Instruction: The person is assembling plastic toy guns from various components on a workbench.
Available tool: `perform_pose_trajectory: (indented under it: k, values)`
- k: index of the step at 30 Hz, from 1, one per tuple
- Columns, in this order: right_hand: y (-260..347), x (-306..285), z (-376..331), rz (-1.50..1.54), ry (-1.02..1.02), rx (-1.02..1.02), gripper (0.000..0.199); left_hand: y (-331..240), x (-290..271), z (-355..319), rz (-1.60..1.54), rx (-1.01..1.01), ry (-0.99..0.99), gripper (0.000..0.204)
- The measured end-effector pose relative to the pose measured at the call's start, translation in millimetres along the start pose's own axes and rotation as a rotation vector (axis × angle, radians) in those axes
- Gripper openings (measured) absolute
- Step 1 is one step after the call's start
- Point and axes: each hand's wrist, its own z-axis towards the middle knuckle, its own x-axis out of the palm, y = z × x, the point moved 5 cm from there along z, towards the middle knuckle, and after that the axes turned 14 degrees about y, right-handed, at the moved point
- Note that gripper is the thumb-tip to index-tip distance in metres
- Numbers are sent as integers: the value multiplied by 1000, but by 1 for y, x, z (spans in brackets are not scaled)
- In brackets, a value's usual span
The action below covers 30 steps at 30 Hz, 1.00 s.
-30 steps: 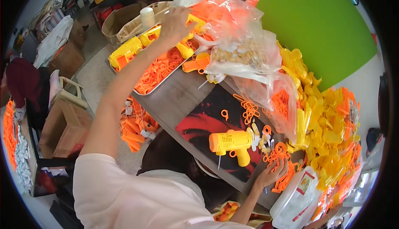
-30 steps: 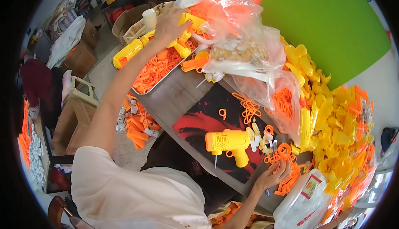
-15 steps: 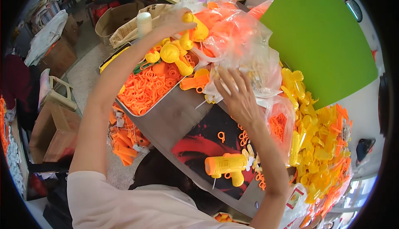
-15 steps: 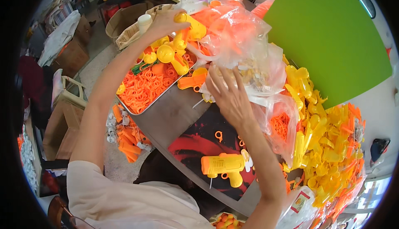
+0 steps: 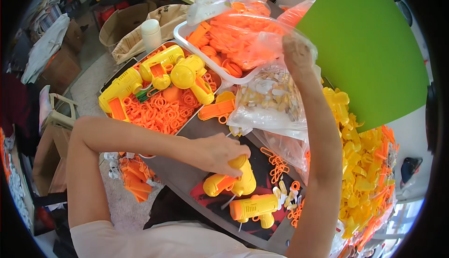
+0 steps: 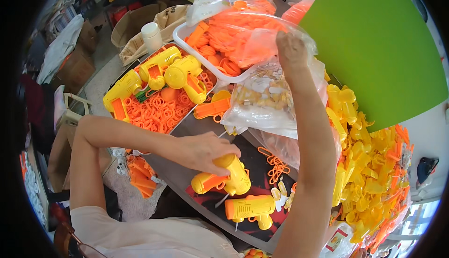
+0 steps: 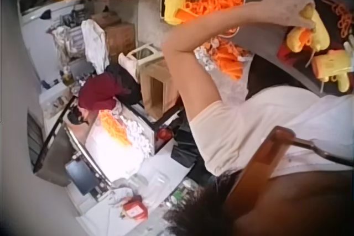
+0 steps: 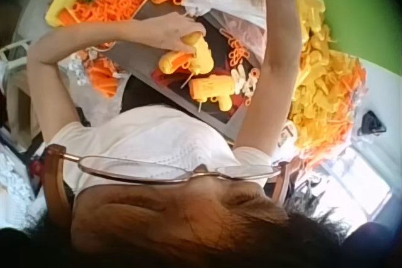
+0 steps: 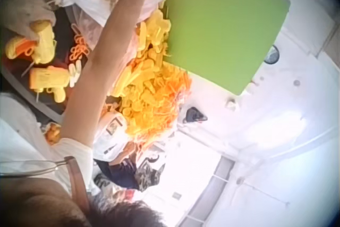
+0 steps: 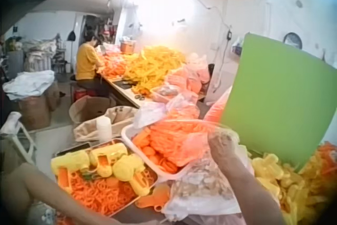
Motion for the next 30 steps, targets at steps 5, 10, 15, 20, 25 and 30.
perform_pose_trajectory:
  k: [5, 10, 15, 20, 25, 30]
  values:
    - [-24, -34, 13, 228, -205, 103, 30, 13, -23, 19, 241, -32, 127, 40]
    - [-51, -68, 32, 457, -147, 254, 25, 54, -152, 32, 655, -20, -426, 13]
    - [-48, -81, 46, 502, -134, 214, 25, 128, -184, 79, 687, -296, -233, 24]
    - [-55, -81, 48, 456, -216, 237, 25, 154, -169, 122, 611, -547, -252, 60]
    - [-72, -78, 49, 545, -209, 275, 28, 179, -172, 144, 648, -635, -167, 70]
    - [-71, -71, 45, 540, -230, 262, 30, 196, -171, 156, 772, -560, -212, 53]
